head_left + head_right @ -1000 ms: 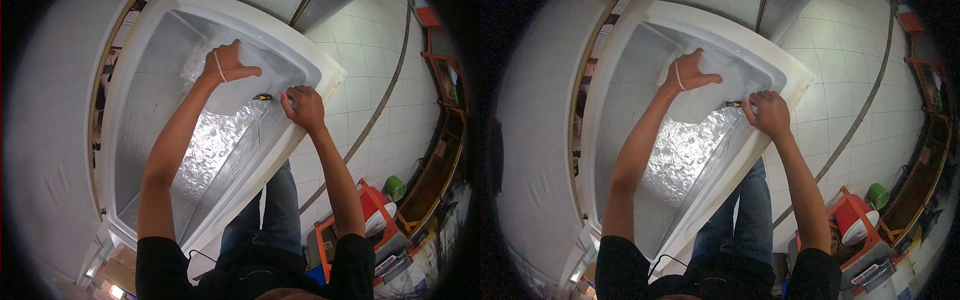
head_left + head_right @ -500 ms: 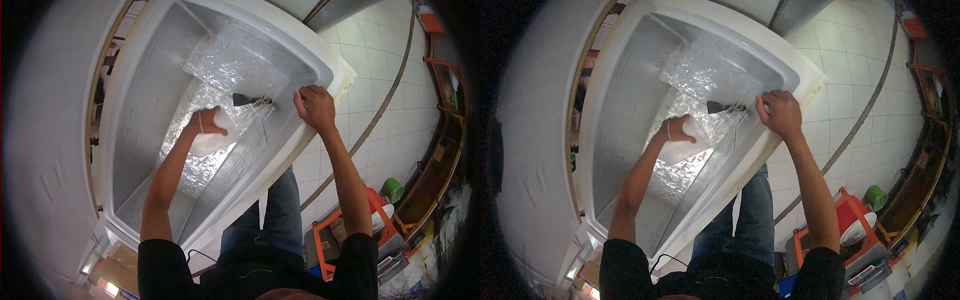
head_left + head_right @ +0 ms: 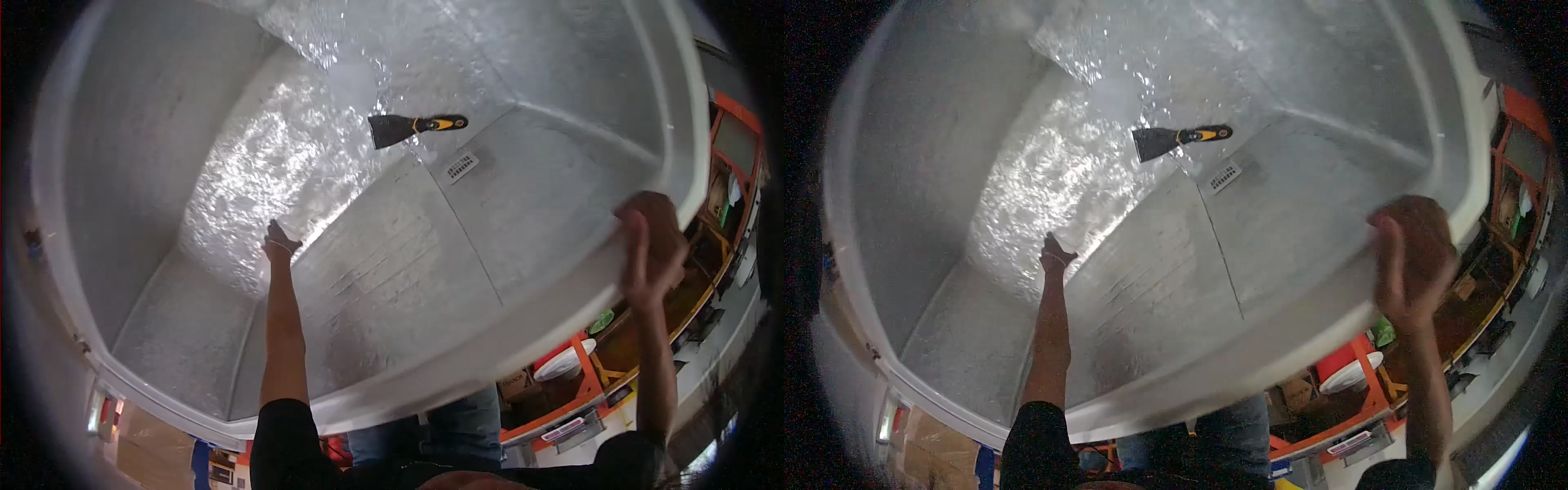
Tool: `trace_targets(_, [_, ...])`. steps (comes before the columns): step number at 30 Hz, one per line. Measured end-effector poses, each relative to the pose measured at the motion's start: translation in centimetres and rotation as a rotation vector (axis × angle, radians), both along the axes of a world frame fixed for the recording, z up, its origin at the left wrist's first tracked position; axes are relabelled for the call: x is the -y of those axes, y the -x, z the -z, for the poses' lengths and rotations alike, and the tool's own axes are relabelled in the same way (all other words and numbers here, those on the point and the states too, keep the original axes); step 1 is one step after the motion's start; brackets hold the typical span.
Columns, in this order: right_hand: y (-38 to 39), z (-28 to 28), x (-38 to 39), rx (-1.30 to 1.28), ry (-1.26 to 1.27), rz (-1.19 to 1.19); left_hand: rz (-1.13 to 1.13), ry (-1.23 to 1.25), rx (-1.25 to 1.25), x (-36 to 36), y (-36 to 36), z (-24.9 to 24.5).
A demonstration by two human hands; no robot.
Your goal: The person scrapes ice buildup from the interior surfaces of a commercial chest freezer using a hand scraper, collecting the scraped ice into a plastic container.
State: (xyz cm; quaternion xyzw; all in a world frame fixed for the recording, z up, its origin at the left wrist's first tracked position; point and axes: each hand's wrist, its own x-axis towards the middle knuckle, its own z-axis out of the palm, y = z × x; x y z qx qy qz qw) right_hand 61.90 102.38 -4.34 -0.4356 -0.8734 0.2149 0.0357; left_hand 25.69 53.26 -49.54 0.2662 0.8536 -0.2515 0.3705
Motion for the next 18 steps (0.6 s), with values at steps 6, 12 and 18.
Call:
trace_targets(6, [-2.1, 0.8, -0.2, 0.043, 0.027, -0.050, -0.020, 0.077, -0.253, -3.0, -4.5, 6.2])
trace_targets(12, [-1.1, 0.4, 0.0, 0.033, 0.033, -0.010, -0.252, -0.480, 0.152, -6.9, -7.2, 6.1])
trace_targets(18, [-0.6, 0.6, 0.0, 0.004, -0.002, -0.025, -0.007, -0.778, 0.321, -17.6, -10.6, 4.5])
